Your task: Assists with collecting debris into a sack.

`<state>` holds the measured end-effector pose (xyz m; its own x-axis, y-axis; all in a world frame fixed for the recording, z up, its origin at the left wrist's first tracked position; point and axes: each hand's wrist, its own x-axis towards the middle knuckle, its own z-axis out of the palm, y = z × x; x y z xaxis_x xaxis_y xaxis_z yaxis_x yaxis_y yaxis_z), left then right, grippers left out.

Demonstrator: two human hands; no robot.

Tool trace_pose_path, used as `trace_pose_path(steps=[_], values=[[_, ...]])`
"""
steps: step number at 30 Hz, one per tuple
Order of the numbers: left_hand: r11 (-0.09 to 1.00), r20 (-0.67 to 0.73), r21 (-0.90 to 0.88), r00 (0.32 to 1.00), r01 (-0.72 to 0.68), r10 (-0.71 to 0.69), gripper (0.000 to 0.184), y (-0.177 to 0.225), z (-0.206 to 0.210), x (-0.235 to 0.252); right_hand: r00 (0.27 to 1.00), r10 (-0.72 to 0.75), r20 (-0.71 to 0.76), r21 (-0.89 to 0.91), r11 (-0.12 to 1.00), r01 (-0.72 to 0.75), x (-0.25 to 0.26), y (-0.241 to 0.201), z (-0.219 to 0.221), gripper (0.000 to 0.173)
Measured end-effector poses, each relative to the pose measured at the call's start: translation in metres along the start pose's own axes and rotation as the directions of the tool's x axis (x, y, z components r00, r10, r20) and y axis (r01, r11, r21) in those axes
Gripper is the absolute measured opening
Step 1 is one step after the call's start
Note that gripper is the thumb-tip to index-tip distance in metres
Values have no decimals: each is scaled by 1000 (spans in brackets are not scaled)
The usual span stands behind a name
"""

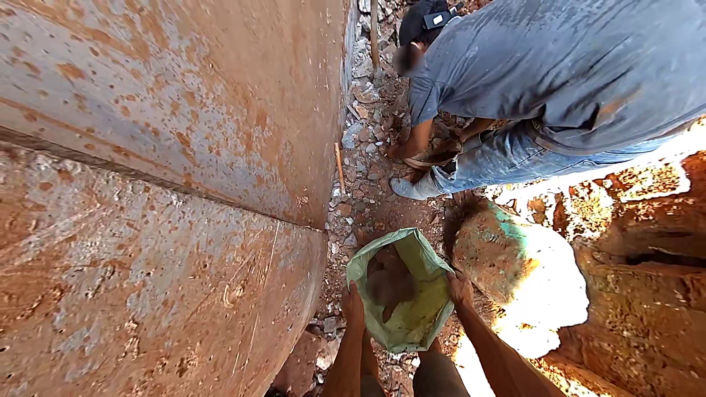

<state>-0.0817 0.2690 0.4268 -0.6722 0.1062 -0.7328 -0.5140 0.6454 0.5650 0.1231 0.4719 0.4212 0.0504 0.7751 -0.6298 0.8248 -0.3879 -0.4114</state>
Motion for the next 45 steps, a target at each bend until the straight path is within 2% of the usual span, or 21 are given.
trace_pose_path(steps=[9,13,21,24,28,38,45], values=[[990,17,-135,999,46,-44,53,1,6,-4,998,60,-13,12,998,-60,1,-6,1,35],[988,11,-146,999,42,-41,53,5,8,-7,999,42,-6,11,999,-42,3,-9,0,36],[999,31,-7,998,46,-45,57,5,8,-8,1000,1,-29,9,1000,-1,2,1,1,38],[996,-15,84,999,35,-34,57,7,9,-8,1000,-14,0,5,1000,14,5,3,1,38],[969,-100,228,992,100,-78,60,20,8,-10,999,4,48,-40,999,-2,8,2,-2,40],[985,-36,165,998,53,-48,58,18,2,1,999,38,26,-4,999,-38,12,3,-4,38],[977,-70,191,994,92,-80,61,24,0,9,995,94,26,84,992,-96,14,-1,-2,36]])
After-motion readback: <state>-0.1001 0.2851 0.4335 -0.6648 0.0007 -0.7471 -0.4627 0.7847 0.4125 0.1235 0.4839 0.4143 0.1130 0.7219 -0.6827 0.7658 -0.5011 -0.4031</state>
